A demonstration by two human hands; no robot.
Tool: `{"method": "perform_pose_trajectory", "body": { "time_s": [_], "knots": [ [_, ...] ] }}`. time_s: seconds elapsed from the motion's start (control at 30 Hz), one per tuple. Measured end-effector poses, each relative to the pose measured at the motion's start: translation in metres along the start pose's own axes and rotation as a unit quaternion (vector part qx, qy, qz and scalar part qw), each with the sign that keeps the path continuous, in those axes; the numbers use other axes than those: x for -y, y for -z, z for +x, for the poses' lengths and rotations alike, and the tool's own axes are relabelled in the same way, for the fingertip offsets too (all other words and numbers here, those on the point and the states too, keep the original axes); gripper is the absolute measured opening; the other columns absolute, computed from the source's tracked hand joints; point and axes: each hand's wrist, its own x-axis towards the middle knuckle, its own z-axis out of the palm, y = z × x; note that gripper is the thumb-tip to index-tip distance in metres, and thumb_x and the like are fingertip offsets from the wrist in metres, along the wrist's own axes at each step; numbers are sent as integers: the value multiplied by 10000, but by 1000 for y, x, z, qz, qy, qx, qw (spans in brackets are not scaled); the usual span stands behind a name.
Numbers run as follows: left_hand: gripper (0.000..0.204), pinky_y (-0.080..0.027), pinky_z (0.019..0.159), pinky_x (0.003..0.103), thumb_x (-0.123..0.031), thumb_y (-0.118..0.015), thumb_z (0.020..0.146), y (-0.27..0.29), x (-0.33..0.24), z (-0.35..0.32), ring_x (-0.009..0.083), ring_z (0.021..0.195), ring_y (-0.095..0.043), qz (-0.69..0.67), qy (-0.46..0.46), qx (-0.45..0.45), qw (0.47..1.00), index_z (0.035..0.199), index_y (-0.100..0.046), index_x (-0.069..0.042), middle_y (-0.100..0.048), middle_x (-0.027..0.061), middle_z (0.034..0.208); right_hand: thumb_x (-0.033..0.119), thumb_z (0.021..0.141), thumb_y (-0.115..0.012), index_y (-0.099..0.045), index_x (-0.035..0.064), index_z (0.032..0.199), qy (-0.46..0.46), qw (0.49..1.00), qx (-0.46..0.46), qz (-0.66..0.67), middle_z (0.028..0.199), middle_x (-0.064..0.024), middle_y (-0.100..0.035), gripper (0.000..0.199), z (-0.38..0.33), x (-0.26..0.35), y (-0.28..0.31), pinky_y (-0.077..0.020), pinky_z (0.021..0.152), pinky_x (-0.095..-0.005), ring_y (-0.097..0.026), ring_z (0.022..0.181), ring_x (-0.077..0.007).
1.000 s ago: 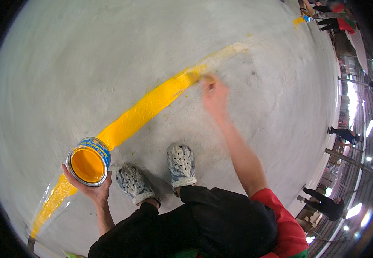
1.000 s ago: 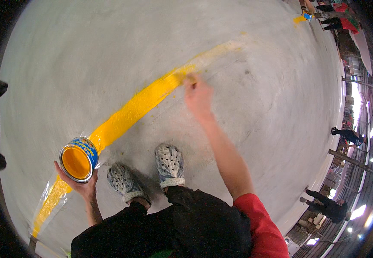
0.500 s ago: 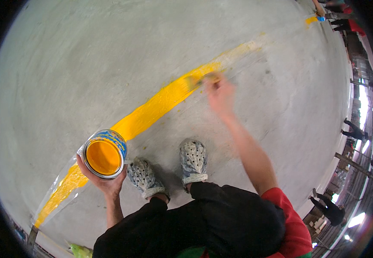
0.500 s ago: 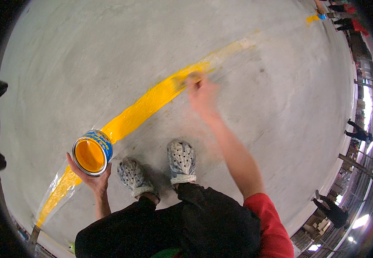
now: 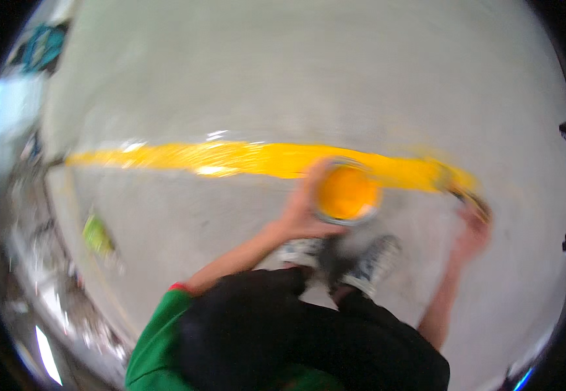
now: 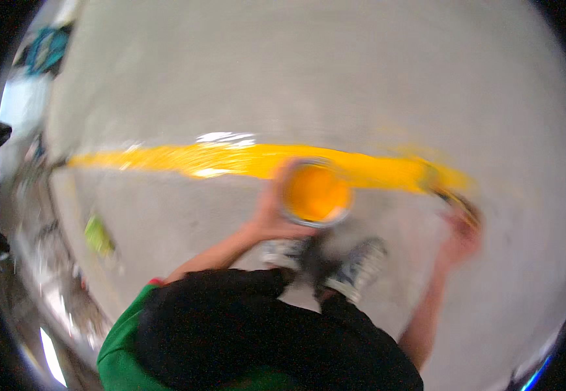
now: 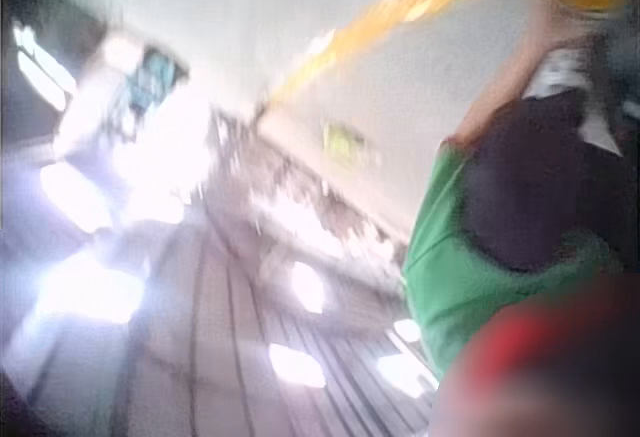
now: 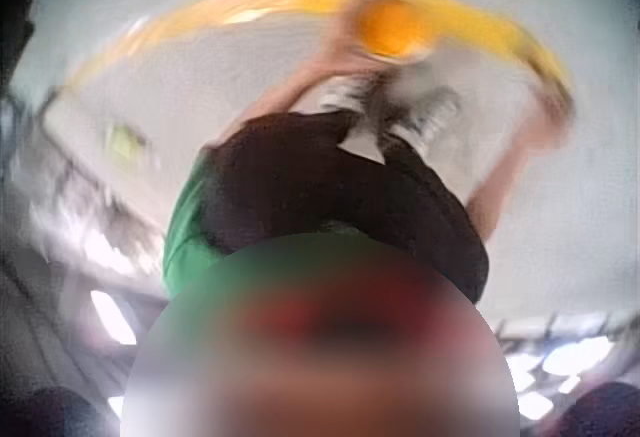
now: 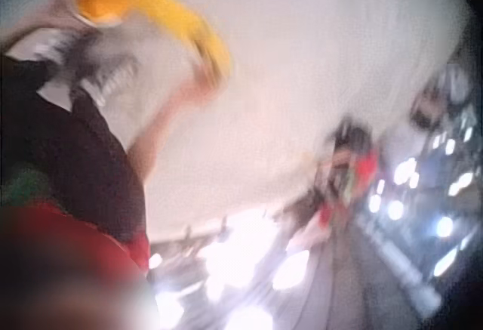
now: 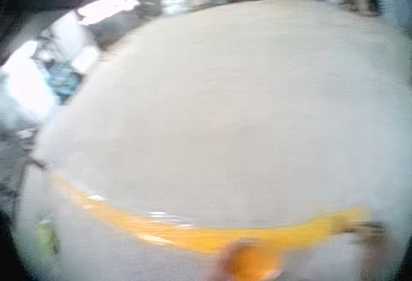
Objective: The person paints a straight yellow line on a concrete floor using a paintbrush and a small paint can. They repeatedly dip the brush into the can and apply paint along a pre-marked strip, occasionally refilling the can from a coworker's container.
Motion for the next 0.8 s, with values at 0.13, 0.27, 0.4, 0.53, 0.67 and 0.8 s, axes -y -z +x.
{"method": "perform_pose_trajectory", "body": {
  "time_s": [0.13,0.27,0.4,0.53,0.67,0.8],
  "knots": [
    [1217,-258,1184,459,-274,-931,575,-23,-6,14,378,1414,-327,-119,-43,14,992,1524,-210,-27,-322,217,1519,43,958,-594,-600,-40,1175,103,991,75,37,1110,-197,-663,232,11,68,41,-531,684,-276,-643,808,-195],
    [1223,-269,1174,471,-257,-929,569,-34,-11,11,395,1402,-326,-119,-57,2,991,1519,-195,-25,-331,220,1504,-4,912,-595,-577,-25,1125,65,965,253,-27,1096,-221,-631,214,-24,100,34,-522,728,-331,-636,899,-244],
    [1219,-263,1173,482,-245,-928,559,-37,-13,6,410,1389,-337,-126,-72,4,989,1514,-205,-18,-344,226,1491,-42,883,-593,-573,-26,1081,116,914,373,-107,1026,-209,-643,200,-56,101,-12,-522,753,-367,-640,905,-271],
    [1209,-277,1160,494,-238,-922,568,-40,-14,6,416,1381,-345,-132,-90,10,987,1514,-200,-27,-362,222,1474,-45,881,-592,-572,-29,1071,215,869,406,-182,1010,-206,-648,192,-70,94,-36,-516,744,-373,-644,875,-306],
    [1188,-280,1156,500,-232,-916,573,-43,-17,8,422,1376,-347,-137,-100,8,986,1508,-210,-35,-370,223,1463,-28,896,-595,-573,-32,1089,203,869,405,-198,998,-193,-653,195,-74,90,-34,-510,728,-362,-643,854,-298],
    [1154,-280,1156,499,-235,-903,597,-37,-18,11,429,1375,-345,-151,-117,3,982,1504,-218,-36,-369,225,1458,-16,919,-581,-574,-39,1118,167,904,355,-169,1021,-182,-662,200,-74,86,-32,-509,724,-326,-638,836,-238]
  ]
}}
